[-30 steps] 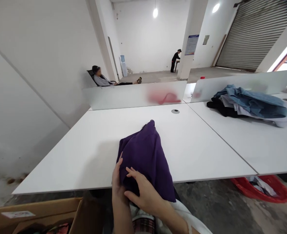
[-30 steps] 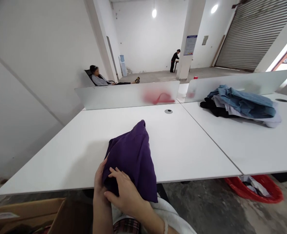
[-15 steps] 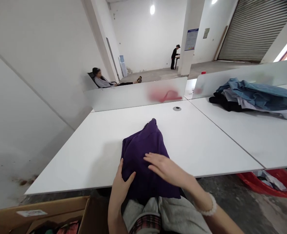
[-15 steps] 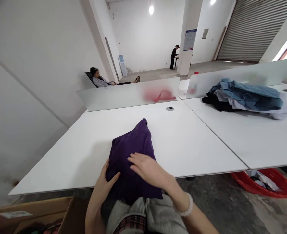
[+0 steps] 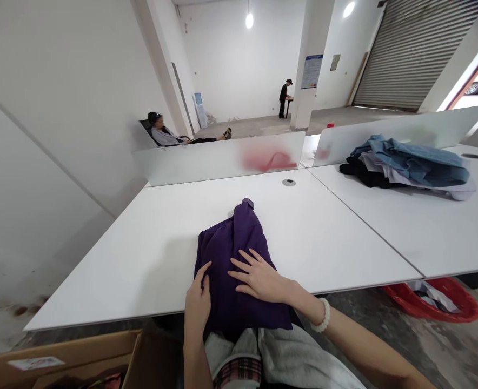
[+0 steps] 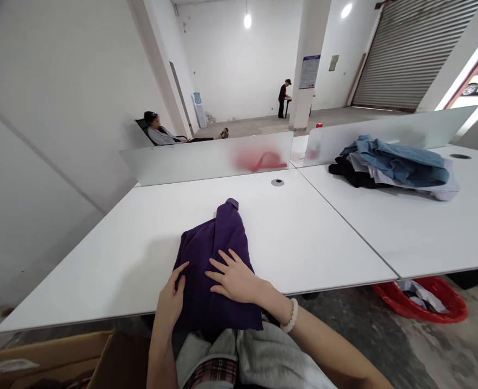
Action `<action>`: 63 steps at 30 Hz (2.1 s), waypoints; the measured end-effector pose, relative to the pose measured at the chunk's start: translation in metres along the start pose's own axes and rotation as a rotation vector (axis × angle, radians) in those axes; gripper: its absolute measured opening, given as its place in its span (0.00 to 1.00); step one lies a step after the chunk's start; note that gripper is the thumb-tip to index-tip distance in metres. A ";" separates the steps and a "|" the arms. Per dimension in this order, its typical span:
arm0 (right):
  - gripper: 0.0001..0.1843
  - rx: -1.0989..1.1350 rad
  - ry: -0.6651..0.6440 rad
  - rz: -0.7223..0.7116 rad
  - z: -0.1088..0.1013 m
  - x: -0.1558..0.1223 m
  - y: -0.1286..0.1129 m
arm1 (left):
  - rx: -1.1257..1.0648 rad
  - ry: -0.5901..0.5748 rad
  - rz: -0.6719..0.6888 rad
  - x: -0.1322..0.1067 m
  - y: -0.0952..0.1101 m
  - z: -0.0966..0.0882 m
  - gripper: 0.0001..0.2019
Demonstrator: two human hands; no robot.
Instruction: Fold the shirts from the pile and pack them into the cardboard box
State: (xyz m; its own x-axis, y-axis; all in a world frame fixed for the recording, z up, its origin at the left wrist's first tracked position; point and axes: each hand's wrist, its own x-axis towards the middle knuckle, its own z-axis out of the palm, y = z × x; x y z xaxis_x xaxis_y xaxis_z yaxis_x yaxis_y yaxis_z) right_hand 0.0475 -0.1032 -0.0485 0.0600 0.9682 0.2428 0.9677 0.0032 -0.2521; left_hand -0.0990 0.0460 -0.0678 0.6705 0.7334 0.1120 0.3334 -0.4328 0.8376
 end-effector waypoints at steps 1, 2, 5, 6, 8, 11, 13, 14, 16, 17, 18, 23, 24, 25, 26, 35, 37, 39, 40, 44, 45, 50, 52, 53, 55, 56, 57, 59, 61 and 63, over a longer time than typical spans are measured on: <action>0.25 0.020 -0.020 -0.022 -0.004 0.001 0.002 | -0.020 0.010 -0.009 0.000 -0.002 -0.001 0.19; 0.25 0.046 -0.041 -0.047 -0.010 0.002 0.005 | -0.036 0.023 -0.019 0.001 -0.003 -0.002 0.19; 0.23 0.115 -0.015 -0.052 -0.027 0.003 0.015 | -0.099 0.069 -0.035 0.001 -0.008 -0.004 0.18; 0.22 0.120 0.043 -0.008 -0.031 0.004 0.020 | -0.134 0.085 -0.042 0.001 -0.010 -0.005 0.18; 0.22 0.101 0.198 0.138 -0.032 0.008 0.028 | -0.211 0.099 -0.077 0.000 -0.012 -0.007 0.18; 0.23 0.058 0.234 0.253 -0.018 0.015 0.039 | -0.245 0.119 -0.124 -0.003 -0.011 -0.009 0.19; 0.23 0.012 0.121 0.220 -0.005 0.019 0.042 | -0.141 0.159 -0.103 -0.007 -0.007 -0.010 0.19; 0.23 -0.012 0.063 0.190 0.001 0.021 0.043 | -0.050 0.197 -0.077 -0.009 -0.005 -0.010 0.19; 0.23 -0.043 -0.012 0.151 0.007 0.023 0.043 | 0.180 0.273 -0.030 -0.011 0.001 -0.011 0.20; 0.23 -0.044 -0.034 0.138 0.008 0.024 0.042 | 0.299 0.296 -0.018 -0.011 0.004 -0.012 0.21; 0.23 -0.039 -0.049 0.130 0.007 0.024 0.042 | 0.409 0.291 -0.020 -0.009 0.008 -0.013 0.22; 0.23 -0.033 -0.041 0.119 0.004 0.023 0.043 | 0.773 -0.029 -0.033 0.031 0.034 -0.005 0.30; 0.23 -0.035 -0.039 0.118 0.005 0.022 0.044 | 0.803 -0.074 0.000 0.043 0.040 0.000 0.31; 0.23 -0.035 -0.037 0.117 0.006 0.022 0.045 | 0.826 -0.102 0.040 0.054 0.045 0.007 0.32; 0.23 -0.031 -0.034 0.115 0.007 0.022 0.045 | 0.847 -0.120 0.081 0.065 0.048 0.015 0.33; 0.24 0.368 0.331 0.371 0.013 0.010 0.052 | 0.810 -0.107 0.093 0.109 0.014 0.044 0.43; 0.23 0.407 0.421 0.481 0.015 0.008 0.057 | 0.783 -0.088 0.046 0.113 0.012 0.040 0.46; 0.23 0.364 0.456 0.597 0.019 0.006 0.062 | 0.777 -0.055 0.041 0.115 0.011 0.039 0.47; 0.24 0.333 0.450 0.649 0.021 0.006 0.065 | 0.776 -0.034 0.035 0.116 0.011 0.039 0.48; 0.30 0.297 0.389 0.716 0.022 0.012 0.079 | 0.717 0.000 -0.016 0.116 0.010 0.041 0.49; 0.32 0.314 0.386 0.697 0.020 0.016 0.083 | 0.672 0.000 -0.008 0.116 0.010 0.041 0.48; 0.28 0.459 0.446 0.666 0.007 0.044 0.097 | 0.426 -0.012 0.147 0.113 0.010 0.036 0.32; 0.23 0.483 0.452 0.662 0.003 0.058 0.101 | 0.382 -0.036 0.184 0.111 0.011 0.035 0.26; 0.22 0.491 0.449 0.653 0.002 0.064 0.103 | 0.356 -0.041 0.194 0.110 0.011 0.035 0.24; 0.21 0.508 0.442 0.636 0.000 0.074 0.105 | 0.300 -0.035 0.195 0.108 0.011 0.035 0.23; 0.23 0.518 0.435 0.632 0.000 0.077 0.106 | 0.271 -0.026 0.187 0.107 0.011 0.034 0.23; 0.25 0.533 0.425 0.635 0.001 0.078 0.106 | 0.242 -0.017 0.178 0.106 0.010 0.034 0.23; 0.29 0.581 0.400 0.666 0.004 0.077 0.107 | 0.184 -0.002 0.163 0.104 0.009 0.033 0.23; 0.32 0.643 0.383 0.699 0.009 0.072 0.107 | 0.126 0.008 0.156 0.102 0.009 0.031 0.22; 0.35 0.677 0.385 0.697 0.016 0.066 0.108 | 0.073 0.021 0.156 0.100 0.009 0.030 0.20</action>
State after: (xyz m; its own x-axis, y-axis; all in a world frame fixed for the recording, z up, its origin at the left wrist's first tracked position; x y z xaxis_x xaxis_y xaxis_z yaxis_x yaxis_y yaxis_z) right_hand 0.1521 -0.0354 -0.0744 0.7412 0.6647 0.0939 0.3564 -0.2711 -0.8941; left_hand -0.0090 0.1001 -0.0644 0.7039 0.6650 0.2496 0.2744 -0.5787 0.7680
